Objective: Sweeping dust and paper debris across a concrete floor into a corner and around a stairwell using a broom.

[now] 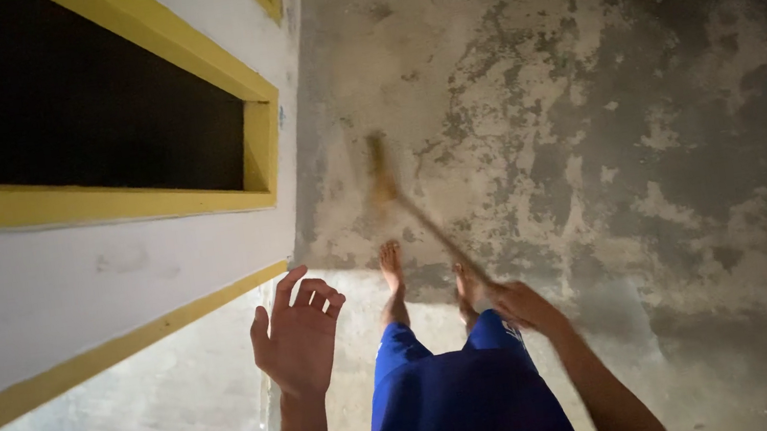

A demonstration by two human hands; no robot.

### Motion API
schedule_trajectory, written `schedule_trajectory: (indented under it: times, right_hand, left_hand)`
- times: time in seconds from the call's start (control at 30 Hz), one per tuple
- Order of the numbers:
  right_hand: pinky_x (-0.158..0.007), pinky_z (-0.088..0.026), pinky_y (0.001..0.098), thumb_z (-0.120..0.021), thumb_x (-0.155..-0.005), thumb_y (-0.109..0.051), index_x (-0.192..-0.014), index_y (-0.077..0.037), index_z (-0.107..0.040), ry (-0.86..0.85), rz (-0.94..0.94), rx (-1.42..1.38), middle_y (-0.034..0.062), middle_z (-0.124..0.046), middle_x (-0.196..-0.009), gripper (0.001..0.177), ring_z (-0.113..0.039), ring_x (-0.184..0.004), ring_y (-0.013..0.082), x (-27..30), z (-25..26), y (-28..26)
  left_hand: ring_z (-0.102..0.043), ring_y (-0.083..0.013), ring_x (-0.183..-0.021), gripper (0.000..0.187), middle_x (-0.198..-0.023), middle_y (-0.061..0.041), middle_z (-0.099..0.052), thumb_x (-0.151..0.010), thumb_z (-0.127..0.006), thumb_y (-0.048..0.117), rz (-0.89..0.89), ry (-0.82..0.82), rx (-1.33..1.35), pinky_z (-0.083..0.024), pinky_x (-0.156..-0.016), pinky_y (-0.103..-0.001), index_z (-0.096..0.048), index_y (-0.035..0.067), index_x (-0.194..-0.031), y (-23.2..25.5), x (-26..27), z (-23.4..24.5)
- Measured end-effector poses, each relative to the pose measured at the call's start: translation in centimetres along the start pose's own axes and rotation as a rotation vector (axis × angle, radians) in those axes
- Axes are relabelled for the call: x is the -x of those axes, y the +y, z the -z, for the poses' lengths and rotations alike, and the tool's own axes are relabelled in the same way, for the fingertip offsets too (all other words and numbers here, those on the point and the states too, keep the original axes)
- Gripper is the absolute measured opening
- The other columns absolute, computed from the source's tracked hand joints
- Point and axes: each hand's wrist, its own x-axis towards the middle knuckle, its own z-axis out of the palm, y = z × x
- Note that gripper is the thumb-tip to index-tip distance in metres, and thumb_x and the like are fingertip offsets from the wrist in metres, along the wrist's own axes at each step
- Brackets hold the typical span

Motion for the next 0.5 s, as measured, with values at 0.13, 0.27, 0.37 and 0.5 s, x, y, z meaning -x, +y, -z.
schedule_trajectory:
  times: [0.13, 0.27, 0.37, 0.5]
  right_hand:
    - [-0.038, -0.032, 0.0292, -0.062, -0.107, -0.039, -0.075, -0.007, -0.062, -0.21, 0.333, -0.029, -0.0005, -0.049, -0.054, 0.046, -0.041, -0.041, 0.0092, -17.7, -9.8, -1.4]
    - [-0.035, -0.032, 0.0286, -0.071, -0.092, -0.014, -0.079, -0.001, -0.067, -0.045, -0.003, -0.014, 0.0054, -0.057, -0.058, 0.018, -0.044, -0.04, 0.0118, -22.9, -18.0, -13.0]
    - [-0.037, -0.035, 0.0268, -0.072, -0.091, -0.01, -0.087, -0.002, -0.073, 0.1, -0.053, -0.111, 0.0049, -0.06, -0.061, 0.008, -0.044, -0.042, 0.0109, -23.9, -13.4, -15.4]
    - [-0.038, -0.029, 0.0252, -0.062, -0.097, -0.013, -0.099, -0.006, -0.073, 0.236, -0.138, -0.494, 0.0028, -0.054, -0.06, 0.013, -0.039, -0.042, 0.0102, -20.0, -8.9, -18.3]
  left_hand:
    - [-0.057, -0.0317, -0.107, 0.066, -0.112, -0.02, -0.061, -0.101, -0.043, 0.048, 0.015, 0.058, 0.015, -0.042, -0.103, -0.05, -0.051, -0.004, -0.14, 4.0, -0.9, 2.3]
    - [-0.057, -0.032, -0.106, 0.067, -0.109, -0.02, -0.061, -0.102, -0.042, 0.048, 0.021, 0.131, -0.044, -0.042, -0.102, -0.05, -0.05, -0.005, -0.142, 7.8, -1.9, 4.9]
    - [-0.056, -0.0319, -0.105, 0.067, -0.109, -0.02, -0.061, -0.102, -0.042, 0.047, 0.048, 0.173, -0.049, -0.042, -0.101, -0.05, -0.051, -0.005, -0.141, 9.7, -2.8, 6.9]
    - [-0.056, -0.0331, -0.104, 0.064, -0.108, -0.022, -0.06, -0.104, -0.043, 0.047, 0.069, 0.089, -0.055, -0.041, -0.101, -0.049, -0.051, -0.004, -0.141, 12.2, -4.5, 7.6]
